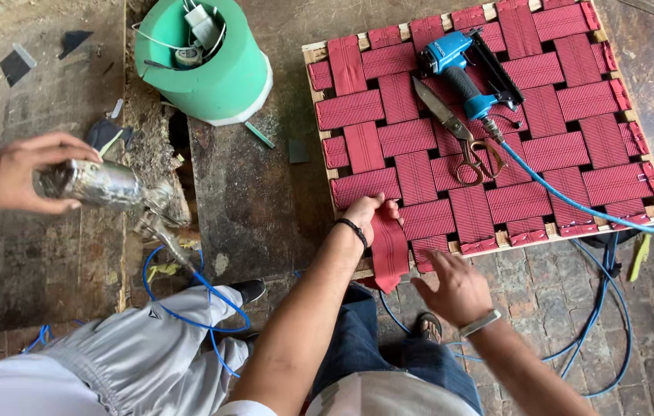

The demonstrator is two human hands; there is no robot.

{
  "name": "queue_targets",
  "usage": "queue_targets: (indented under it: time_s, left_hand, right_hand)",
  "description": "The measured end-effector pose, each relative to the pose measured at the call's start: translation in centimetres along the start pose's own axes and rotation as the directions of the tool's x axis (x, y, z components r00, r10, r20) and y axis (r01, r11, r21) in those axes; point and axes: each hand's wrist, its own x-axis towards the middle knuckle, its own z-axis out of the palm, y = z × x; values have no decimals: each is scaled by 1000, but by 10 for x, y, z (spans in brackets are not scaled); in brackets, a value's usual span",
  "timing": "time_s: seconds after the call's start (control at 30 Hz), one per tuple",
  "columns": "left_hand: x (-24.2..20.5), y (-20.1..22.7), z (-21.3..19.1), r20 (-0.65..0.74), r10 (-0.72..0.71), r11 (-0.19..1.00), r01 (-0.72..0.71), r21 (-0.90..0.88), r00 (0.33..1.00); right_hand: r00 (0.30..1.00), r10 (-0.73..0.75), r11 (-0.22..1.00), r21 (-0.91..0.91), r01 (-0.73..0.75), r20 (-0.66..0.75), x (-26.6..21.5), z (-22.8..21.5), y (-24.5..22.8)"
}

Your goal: The person weaves red straps into a wooden frame using a pneumatic staple gun to secure them. They complete one woven panel, move it aside, and begin attaching straps to a second wooden frame.

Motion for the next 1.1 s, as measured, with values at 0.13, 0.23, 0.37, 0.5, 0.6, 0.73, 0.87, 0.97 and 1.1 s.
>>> queue_targets:
  time_s: [0.13,0.23,0.37,0.5,0.6,0.73,0.87,0.97,1.1]
  left_hand:
    - [9,-3,-6,-66,89,991,-82,102,994]
    - [18,-2,-5,-83,123,990,-116,78,989]
    - [25,0,-9,8,202,969,-202,140,979]
    - [-6,-18,-2,-123,321,944,-307,120,939]
    - [-51,-48,12,-205,334,939,-306,154,920]
    - [-106,-94,37,-264,335,927,-266,265,905]
    - [-147,-126,47,-247,362,927,-321,192,899]
    - [-167,-148,51,-279,390,919,-353,175,878]
    - [-189,-168,52,-308,430,901,-381,208,848]
  right_hand:
    - [929,-38,915,-361,181,369,52,-24,-13]
    - [951,-177,872,-408,271,253,70,-21,-15]
    - [958,-271,904,-316,288,97,70,-6,-4]
    - [955,-275,916,-272,296,113,75,11,10]
    - [949,-300,897,-312,314,94,89,25,24]
    - [899,-425,820,-468,330,-111,94,32,24]
    - [957,-268,887,-359,289,109,87,23,14]
    - [965,-212,888,-382,255,151,79,12,8]
    - [966,-240,896,-362,258,94,72,4,-1]
